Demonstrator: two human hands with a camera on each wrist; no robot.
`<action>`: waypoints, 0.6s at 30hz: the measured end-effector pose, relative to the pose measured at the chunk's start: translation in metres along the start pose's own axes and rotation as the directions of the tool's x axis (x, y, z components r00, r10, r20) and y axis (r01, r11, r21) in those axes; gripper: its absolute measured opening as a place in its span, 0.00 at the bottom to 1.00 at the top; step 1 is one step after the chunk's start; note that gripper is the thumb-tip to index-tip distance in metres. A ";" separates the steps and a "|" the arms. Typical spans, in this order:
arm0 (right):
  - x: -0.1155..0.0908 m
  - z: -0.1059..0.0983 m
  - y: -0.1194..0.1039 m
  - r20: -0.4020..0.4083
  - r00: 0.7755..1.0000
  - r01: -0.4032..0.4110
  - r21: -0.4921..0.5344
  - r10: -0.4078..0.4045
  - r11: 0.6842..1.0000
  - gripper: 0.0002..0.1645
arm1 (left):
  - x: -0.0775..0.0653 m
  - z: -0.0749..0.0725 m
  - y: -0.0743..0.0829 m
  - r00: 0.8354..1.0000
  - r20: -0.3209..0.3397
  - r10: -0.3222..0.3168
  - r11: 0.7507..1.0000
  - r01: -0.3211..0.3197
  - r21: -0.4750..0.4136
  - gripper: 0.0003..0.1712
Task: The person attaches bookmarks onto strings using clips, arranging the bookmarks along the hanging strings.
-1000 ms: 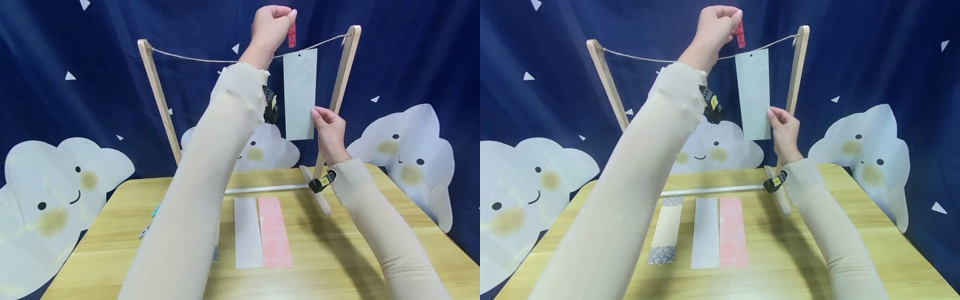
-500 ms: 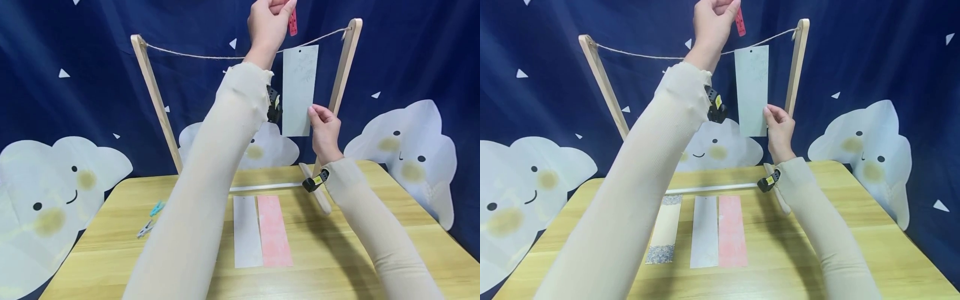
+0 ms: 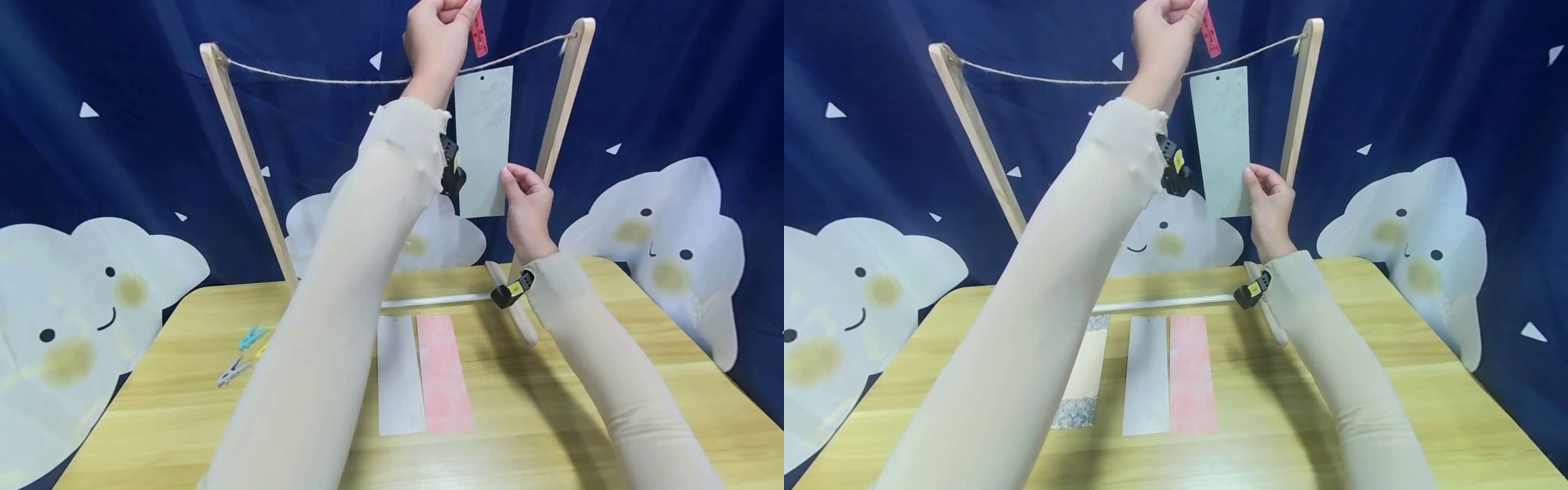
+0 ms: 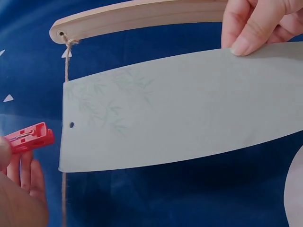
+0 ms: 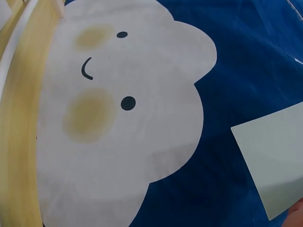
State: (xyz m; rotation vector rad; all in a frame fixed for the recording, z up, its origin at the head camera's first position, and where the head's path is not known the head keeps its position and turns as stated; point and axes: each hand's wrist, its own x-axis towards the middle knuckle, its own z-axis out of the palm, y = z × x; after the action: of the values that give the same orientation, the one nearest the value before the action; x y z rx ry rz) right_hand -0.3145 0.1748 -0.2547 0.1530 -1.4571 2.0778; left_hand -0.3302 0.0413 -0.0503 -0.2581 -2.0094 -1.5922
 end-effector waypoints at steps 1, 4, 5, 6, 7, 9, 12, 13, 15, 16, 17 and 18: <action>0.001 0.000 0.000 -0.010 1.000 0.006 0.000 -0.006 1.000 0.05 | -0.001 0.001 0.000 1.000 0.008 -0.005 1.000 0.005 -0.005 0.11; 0.002 0.001 0.000 -0.032 0.999 0.022 0.022 -0.021 1.000 0.04 | -0.003 0.004 -0.001 0.999 0.029 -0.016 1.000 0.016 -0.019 0.11; 0.002 0.002 0.000 -0.034 0.999 0.024 0.030 -0.023 0.999 0.04 | -0.004 0.005 -0.002 0.999 0.036 -0.014 1.000 0.015 -0.026 0.11; 0.002 0.003 0.000 -0.034 0.999 0.025 0.034 -0.024 0.999 0.04 | -0.005 0.005 -0.003 0.999 0.040 -0.014 0.999 0.015 -0.028 0.10; 0.002 0.003 0.000 -0.031 0.999 0.026 0.038 -0.024 0.999 0.04 | -0.006 0.005 -0.004 0.999 0.043 -0.015 0.999 0.016 -0.029 0.10; 0.002 0.004 -0.001 -0.026 0.999 0.026 0.038 -0.025 0.999 0.04 | -0.006 0.006 -0.006 0.999 0.049 -0.012 0.999 0.014 -0.029 0.10; 0.002 0.005 -0.001 -0.026 0.999 0.027 0.026 -0.026 0.999 0.04 | -0.007 0.007 -0.008 0.998 0.060 -0.021 1.000 0.022 -0.012 0.10; 0.003 0.005 -0.001 -0.028 0.999 0.029 0.025 -0.028 0.999 0.04 | -0.007 0.007 -0.009 0.998 0.065 -0.027 1.000 0.027 -0.004 0.10; 0.004 0.006 -0.001 -0.033 0.999 0.031 0.022 -0.031 0.999 0.04 | -0.008 0.008 -0.009 0.997 0.074 -0.033 0.999 0.032 0.016 0.10; 0.004 0.006 -0.001 -0.036 0.999 0.031 0.023 -0.030 0.999 0.04 | -0.008 0.009 -0.009 0.996 0.077 -0.039 0.999 0.036 0.033 0.10; 0.005 0.007 -0.001 -0.039 0.999 0.027 0.028 -0.026 0.999 0.04 | -0.008 0.009 -0.008 0.996 0.081 -0.044 0.998 0.040 0.048 0.10; 0.005 0.007 -0.001 -0.041 0.999 0.022 0.037 -0.020 0.999 0.04 | -0.008 0.010 -0.008 0.995 0.087 -0.049 0.997 0.043 0.062 0.10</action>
State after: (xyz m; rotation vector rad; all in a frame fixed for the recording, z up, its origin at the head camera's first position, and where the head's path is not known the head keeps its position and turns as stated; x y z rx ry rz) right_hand -0.3204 0.1705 -0.2490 0.1389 -1.3870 2.0805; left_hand -0.3307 0.0498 -0.0624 -0.2655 -2.1408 -1.5707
